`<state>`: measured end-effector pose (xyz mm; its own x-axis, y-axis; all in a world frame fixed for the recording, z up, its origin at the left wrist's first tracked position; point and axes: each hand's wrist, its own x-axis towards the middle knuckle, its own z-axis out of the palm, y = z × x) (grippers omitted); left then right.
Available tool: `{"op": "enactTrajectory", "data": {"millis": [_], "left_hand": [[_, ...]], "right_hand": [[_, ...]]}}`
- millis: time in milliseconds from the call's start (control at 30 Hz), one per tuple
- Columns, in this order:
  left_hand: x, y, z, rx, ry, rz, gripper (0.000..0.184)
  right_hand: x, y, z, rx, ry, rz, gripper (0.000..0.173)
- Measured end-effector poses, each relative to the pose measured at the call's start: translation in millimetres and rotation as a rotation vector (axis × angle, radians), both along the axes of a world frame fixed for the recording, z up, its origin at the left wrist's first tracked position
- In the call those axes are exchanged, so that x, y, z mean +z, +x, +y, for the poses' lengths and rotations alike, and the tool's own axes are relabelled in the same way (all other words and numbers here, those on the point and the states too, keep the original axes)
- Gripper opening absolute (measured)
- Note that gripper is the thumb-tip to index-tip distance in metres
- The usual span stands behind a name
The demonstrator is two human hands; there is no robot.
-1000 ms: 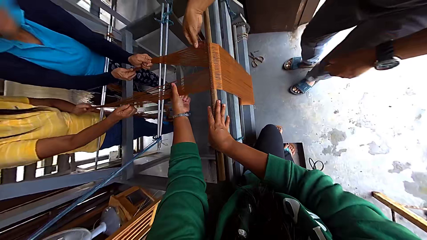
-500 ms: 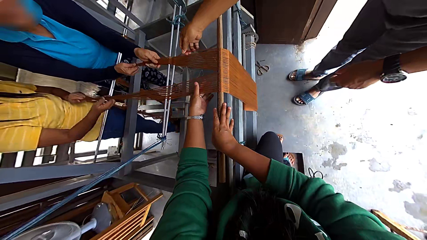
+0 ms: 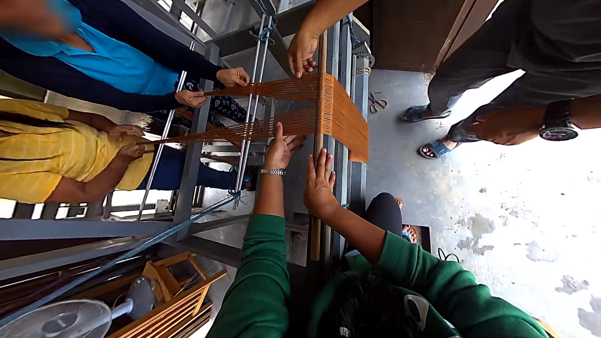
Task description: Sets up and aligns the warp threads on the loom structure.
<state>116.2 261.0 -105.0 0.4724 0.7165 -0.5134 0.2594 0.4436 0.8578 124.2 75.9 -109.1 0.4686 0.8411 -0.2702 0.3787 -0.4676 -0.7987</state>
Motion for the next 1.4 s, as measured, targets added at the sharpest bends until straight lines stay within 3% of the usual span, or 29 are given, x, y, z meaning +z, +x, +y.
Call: {"op": "enactTrajectory", "data": {"millis": [133,200,267,400,467,567,633,733,800,933,1100,1233,1400], "left_hand": [[20,-26,0,-0.378,0.121,0.23,0.072],[32,-37,3,-0.435,0.213,0.291,0.071],[44,-47,7,-0.322,0.379,0.304,0.066],[67,-70,28,0.205,0.889,0.435,0.051],[67,-87,48,0.387,0.989,0.555,0.053],[67,-106,59,0.286,0.771,0.794,0.081],[64,-108,64,0.105,0.461,0.895,0.092],[48,-103,80,-0.062,0.114,0.67,0.1],[39,-94,88,-0.066,0.03,0.495,0.092],[28,-86,102,0.099,0.135,0.333,0.067],[25,-89,109,0.078,0.27,0.364,0.062],[22,-97,122,-0.058,0.355,0.404,0.061],[23,-101,118,-0.062,0.347,0.378,0.058]], "right_hand": [[2,2,-1,0.006,-0.005,0.002,0.105],[3,2,-1,0.012,-0.004,0.005,0.106],[3,2,-1,0.011,-0.002,0.006,0.107],[2,1,-1,-0.005,0.012,0.011,0.109],[2,2,-1,0.001,0.002,0.009,0.108],[-1,2,-2,-0.003,0.015,-0.002,0.107],[-2,1,-2,-0.012,0.038,-0.006,0.108],[-3,0,-2,-0.012,0.022,-0.025,0.109],[-4,0,-2,-0.003,0.014,-0.031,0.112],[-4,0,-1,-0.007,0.019,-0.027,0.113],[-1,0,-1,0.002,0.025,-0.023,0.111],[-1,0,-1,0.009,0.005,-0.035,0.108],[-2,0,-1,0.008,0.014,-0.034,0.11]]}}
